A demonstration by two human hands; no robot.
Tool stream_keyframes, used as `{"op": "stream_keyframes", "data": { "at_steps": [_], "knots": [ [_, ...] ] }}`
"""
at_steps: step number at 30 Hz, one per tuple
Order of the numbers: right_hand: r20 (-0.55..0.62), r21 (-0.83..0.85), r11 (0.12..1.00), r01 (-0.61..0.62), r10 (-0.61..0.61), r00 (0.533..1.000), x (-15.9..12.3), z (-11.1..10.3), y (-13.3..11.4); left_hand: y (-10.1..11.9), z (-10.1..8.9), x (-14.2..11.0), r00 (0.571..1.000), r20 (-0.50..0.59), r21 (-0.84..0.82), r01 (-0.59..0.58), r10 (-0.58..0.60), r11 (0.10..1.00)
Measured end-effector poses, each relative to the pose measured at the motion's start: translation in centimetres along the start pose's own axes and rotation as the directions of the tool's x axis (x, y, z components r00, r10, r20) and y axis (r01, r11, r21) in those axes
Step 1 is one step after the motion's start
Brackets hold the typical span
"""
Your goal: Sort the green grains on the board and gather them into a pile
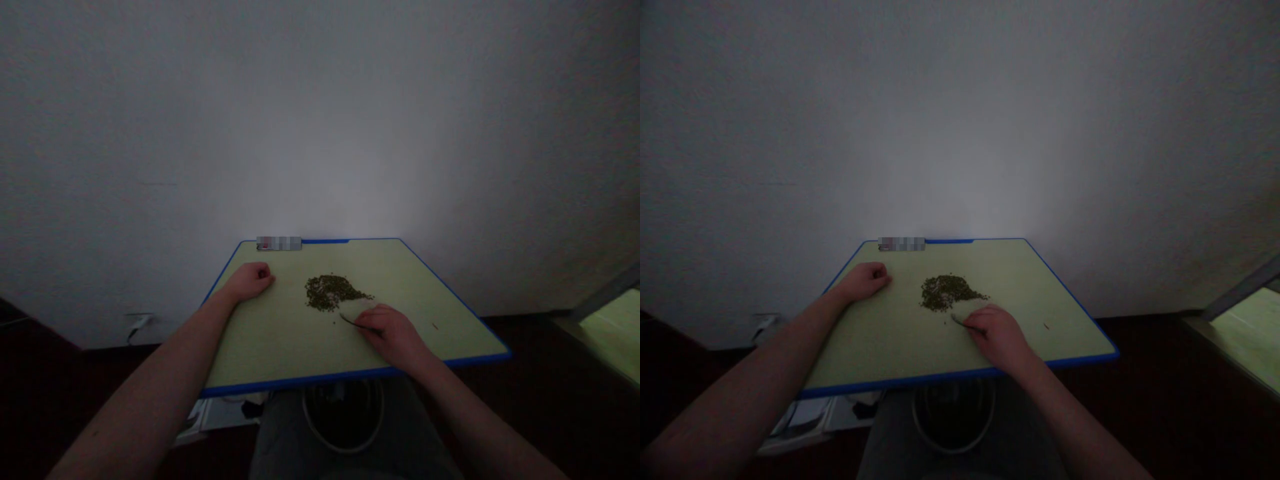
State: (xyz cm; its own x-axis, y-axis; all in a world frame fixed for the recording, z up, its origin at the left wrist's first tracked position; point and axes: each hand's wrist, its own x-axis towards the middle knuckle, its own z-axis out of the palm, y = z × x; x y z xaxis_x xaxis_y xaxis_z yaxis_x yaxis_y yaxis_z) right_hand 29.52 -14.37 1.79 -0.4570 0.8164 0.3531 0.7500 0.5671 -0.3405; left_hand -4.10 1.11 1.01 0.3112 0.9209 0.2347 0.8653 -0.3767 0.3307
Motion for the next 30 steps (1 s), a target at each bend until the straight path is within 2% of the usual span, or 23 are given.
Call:
{"op": "stream_keyframes", "data": {
  "at_steps": [8,13,19,24,30],
  "knots": [
    [-0.054,0.01,0.994,-0.109,0.11,0.993,1.5,0.0,1.1,0.1,-0.1,-0.1,1.0,0.002,-0.015,0.006,-0.006,1.0],
    [-0.022,0.047,0.998,-0.053,0.054,0.998,2.2,0.1,0.9,0.0,-0.1,0.0,1.0,0.006,-0.023,0.011,-0.01,1.0],
    [0.028,0.078,0.997,0.012,-0.015,0.999,1.3,-0.3,0.1,0.1,-0.1,0.0,1.0,0.002,-0.023,0.011,-0.01,1.0],
    [0.021,0.058,0.998,-0.039,0.038,0.999,1.0,-0.6,0.2,0.0,0.0,0.0,1.0,0.004,-0.019,0.001,-0.001,1.0],
    [-0.017,0.029,0.996,-0.09,0.09,0.996,2.0,-0.3,1.1,-0.2,0.2,0.1,1.0,-0.008,-0.009,-0.005,0.005,1.0]
  ]
}}
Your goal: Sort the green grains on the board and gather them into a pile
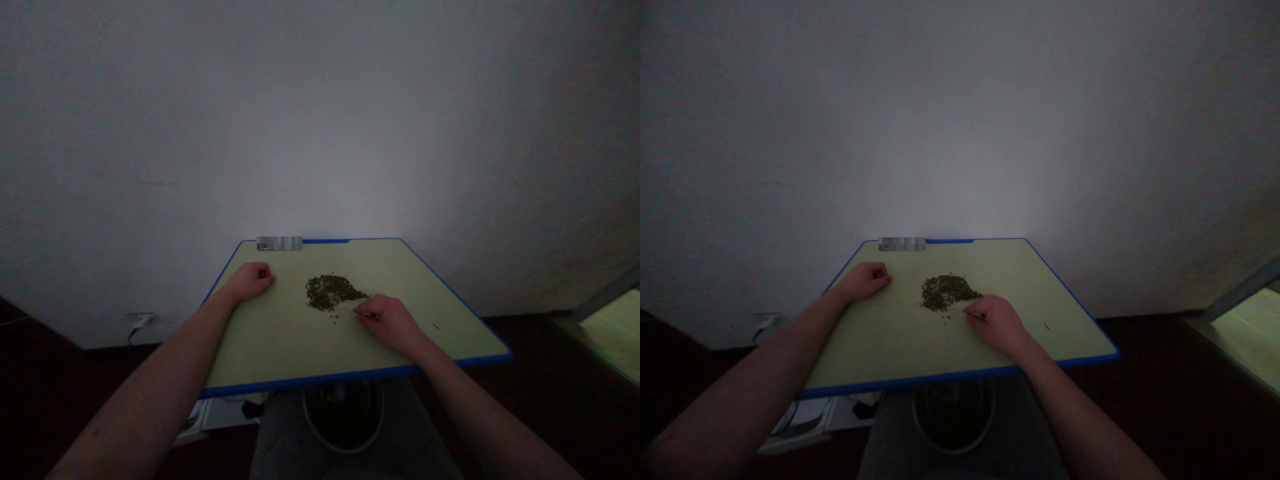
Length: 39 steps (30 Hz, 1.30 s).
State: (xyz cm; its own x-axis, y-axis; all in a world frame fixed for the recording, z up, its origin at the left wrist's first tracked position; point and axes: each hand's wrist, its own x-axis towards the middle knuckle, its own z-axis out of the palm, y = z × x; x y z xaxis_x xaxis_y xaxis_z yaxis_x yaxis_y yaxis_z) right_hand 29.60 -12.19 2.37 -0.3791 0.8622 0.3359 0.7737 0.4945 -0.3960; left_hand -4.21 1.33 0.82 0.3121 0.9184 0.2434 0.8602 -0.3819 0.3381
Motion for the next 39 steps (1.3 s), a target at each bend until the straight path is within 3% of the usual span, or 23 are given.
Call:
{"op": "stream_keyframes", "data": {
  "at_steps": [6,15,20,28,39],
  "knots": [
    [-0.002,0.011,1.0,-0.004,0.004,1.0,0.0,0.0,0.2,0.3,-0.2,-0.1,1.0,0.008,0.013,0.004,-0.004,1.0],
    [0.021,0.045,0.998,0.041,-0.042,0.999,-2.9,-0.4,-1.1,0.1,-0.1,-0.1,1.0,0.009,0.011,0.005,-0.005,1.0],
    [0.038,-0.044,0.996,0.083,-0.081,0.996,-2.7,0.4,-2.0,0.1,-0.1,-0.1,1.0,0.001,0.01,0.006,-0.006,1.0],
    [-0.003,-0.224,0.974,-0.034,0.034,0.999,-2.5,1.1,-2.4,0.1,-0.1,-0.1,1.0,0.013,0.003,0.003,-0.003,1.0],
    [0.062,-0.152,0.983,0.106,-0.097,0.993,-2.1,1.7,-3.4,0.0,-0.1,0.0,1.0,0.008,-0.003,0.002,-0.002,1.0]
  ]
}}
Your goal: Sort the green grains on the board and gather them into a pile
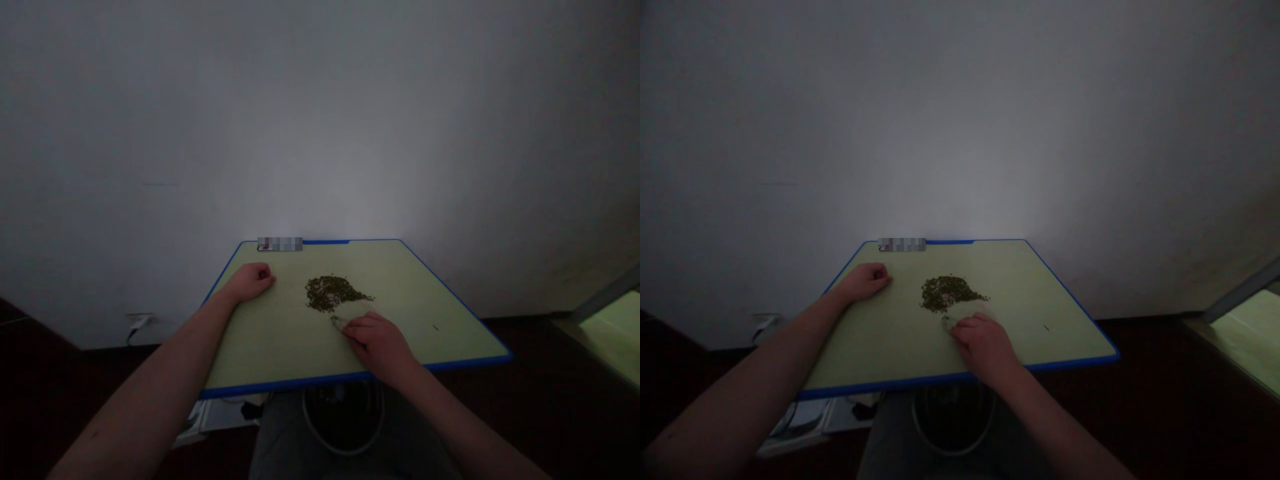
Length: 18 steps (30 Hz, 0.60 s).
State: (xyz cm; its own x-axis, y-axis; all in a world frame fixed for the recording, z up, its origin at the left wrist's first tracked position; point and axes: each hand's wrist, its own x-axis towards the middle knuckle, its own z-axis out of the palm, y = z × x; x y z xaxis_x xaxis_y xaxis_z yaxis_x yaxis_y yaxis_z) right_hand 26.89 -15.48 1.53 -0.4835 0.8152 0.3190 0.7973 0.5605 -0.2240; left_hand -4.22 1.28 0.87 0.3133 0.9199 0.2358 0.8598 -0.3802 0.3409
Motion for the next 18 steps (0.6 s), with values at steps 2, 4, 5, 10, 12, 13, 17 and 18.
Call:
{"op": "stream_keyframes", "data": {
  "at_steps": [2,4,5,10,12,13,17,18],
  "knots": [
    [0.002,-0.011,1.0,0.006,-0.006,1.0,0.3,0.2,-0.4,-0.1,0.0,0.0,1.0,0.0,0.004,-0.004,0.004,1.0],
    [0.001,-0.03,1.0,0.007,-0.007,1.0,0.6,0.4,-0.8,-0.1,0.1,0.1,1.0,-0.002,0.013,-0.006,0.006,1.0],
    [0.0,-0.042,0.999,0.002,-0.002,1.0,0.8,0.4,-1.1,-0.2,0.1,0.1,1.0,-0.004,0.018,-0.005,0.005,1.0],
    [0.004,-0.114,0.99,-0.088,0.089,0.996,0.9,0.6,-2.0,-0.3,0.2,0.1,1.0,-0.006,0.021,0.0,0.0,1.0],
    [0.0,-0.127,0.984,-0.128,0.129,0.992,0.7,0.6,-1.9,-0.3,0.2,0.1,1.0,-0.004,0.014,0.002,-0.002,1.0],
    [-0.001,-0.132,0.98,-0.146,0.147,0.989,0.5,0.5,-1.8,-0.2,0.2,0.1,1.0,-0.002,0.012,0.001,-0.001,1.0],
    [-0.006,-0.163,0.963,-0.212,0.214,0.977,-0.4,0.1,-0.9,-0.1,0.1,0.0,1.0,0.003,0.014,-0.004,0.004,1.0],
    [-0.01,-0.169,0.96,-0.222,0.223,0.975,-0.6,0.0,-0.7,-0.1,0.0,0.0,1.0,0.003,0.019,0.001,-0.001,1.0]
  ]
}}
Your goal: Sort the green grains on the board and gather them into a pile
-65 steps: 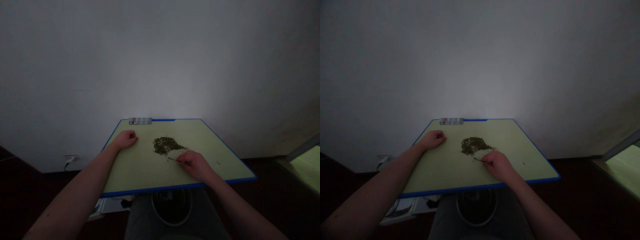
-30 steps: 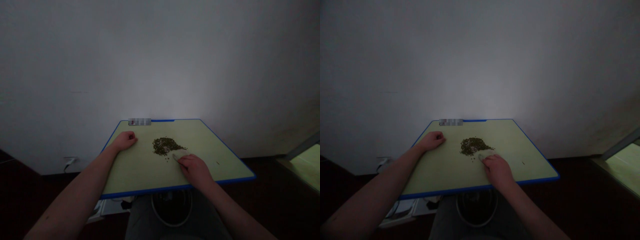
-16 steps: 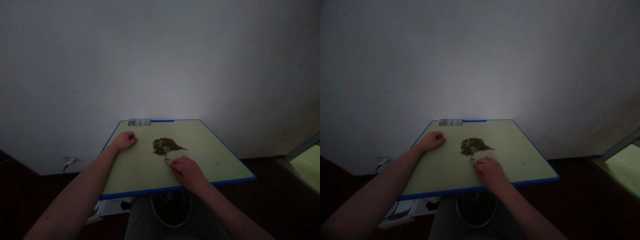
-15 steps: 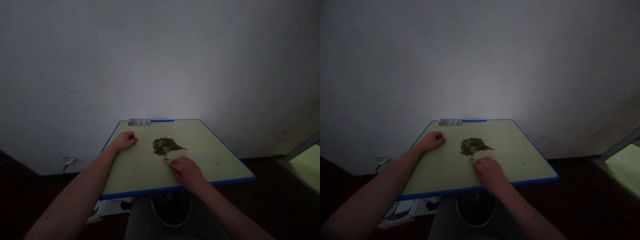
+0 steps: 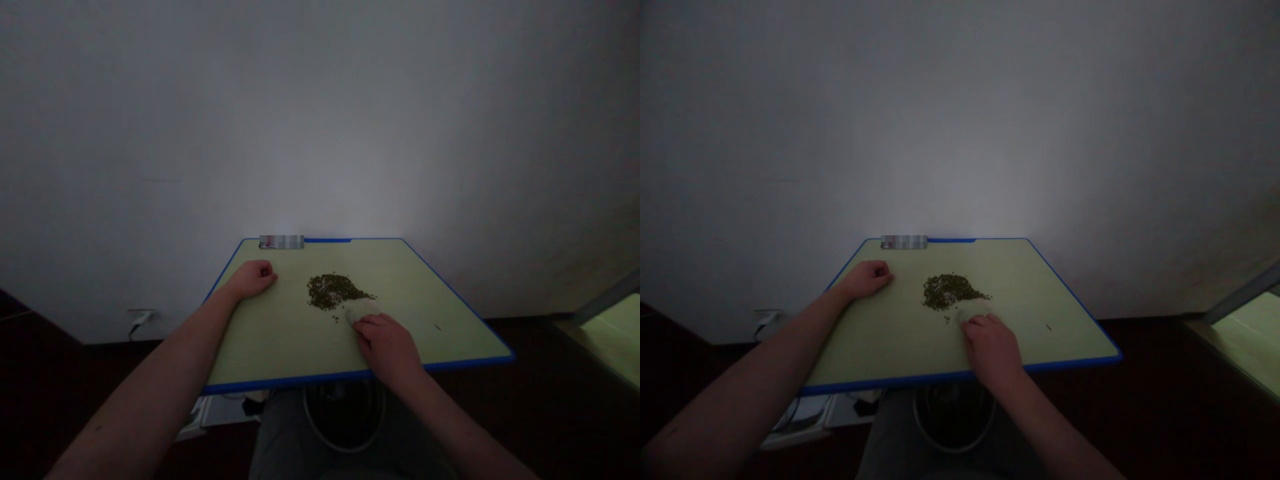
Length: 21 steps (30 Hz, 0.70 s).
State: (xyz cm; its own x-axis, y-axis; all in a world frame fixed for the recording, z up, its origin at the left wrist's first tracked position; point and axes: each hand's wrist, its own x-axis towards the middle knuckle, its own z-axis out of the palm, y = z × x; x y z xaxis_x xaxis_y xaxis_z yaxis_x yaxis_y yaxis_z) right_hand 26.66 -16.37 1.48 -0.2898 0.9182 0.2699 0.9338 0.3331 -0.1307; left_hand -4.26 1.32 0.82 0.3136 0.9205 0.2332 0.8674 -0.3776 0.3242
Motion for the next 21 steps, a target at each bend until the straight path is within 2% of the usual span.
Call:
{"op": "stream_keyframes", "data": {
  "at_steps": [4,11,16,21],
  "knots": [
    [-0.011,0.001,1.0,-0.015,0.015,1.0,-0.6,-0.2,0.5,0.2,-0.1,0.0,1.0,0.004,-0.003,0.011,-0.011,1.0],
    [-0.016,0.059,0.997,0.059,-0.058,0.998,-0.3,0.0,0.0,0.3,-0.2,-0.1,1.0,-0.003,-0.015,0.006,-0.006,1.0],
    [-0.057,0.126,0.991,0.051,-0.044,0.997,1.1,0.3,1.6,0.1,-0.1,-0.1,1.0,-0.004,-0.01,-0.004,0.004,1.0],
    [-0.033,0.21,0.968,0.137,-0.133,0.991,1.7,0.1,2.6,0.1,-0.1,0.0,1.0,0.001,-0.017,0.001,-0.001,1.0]
  ]
}}
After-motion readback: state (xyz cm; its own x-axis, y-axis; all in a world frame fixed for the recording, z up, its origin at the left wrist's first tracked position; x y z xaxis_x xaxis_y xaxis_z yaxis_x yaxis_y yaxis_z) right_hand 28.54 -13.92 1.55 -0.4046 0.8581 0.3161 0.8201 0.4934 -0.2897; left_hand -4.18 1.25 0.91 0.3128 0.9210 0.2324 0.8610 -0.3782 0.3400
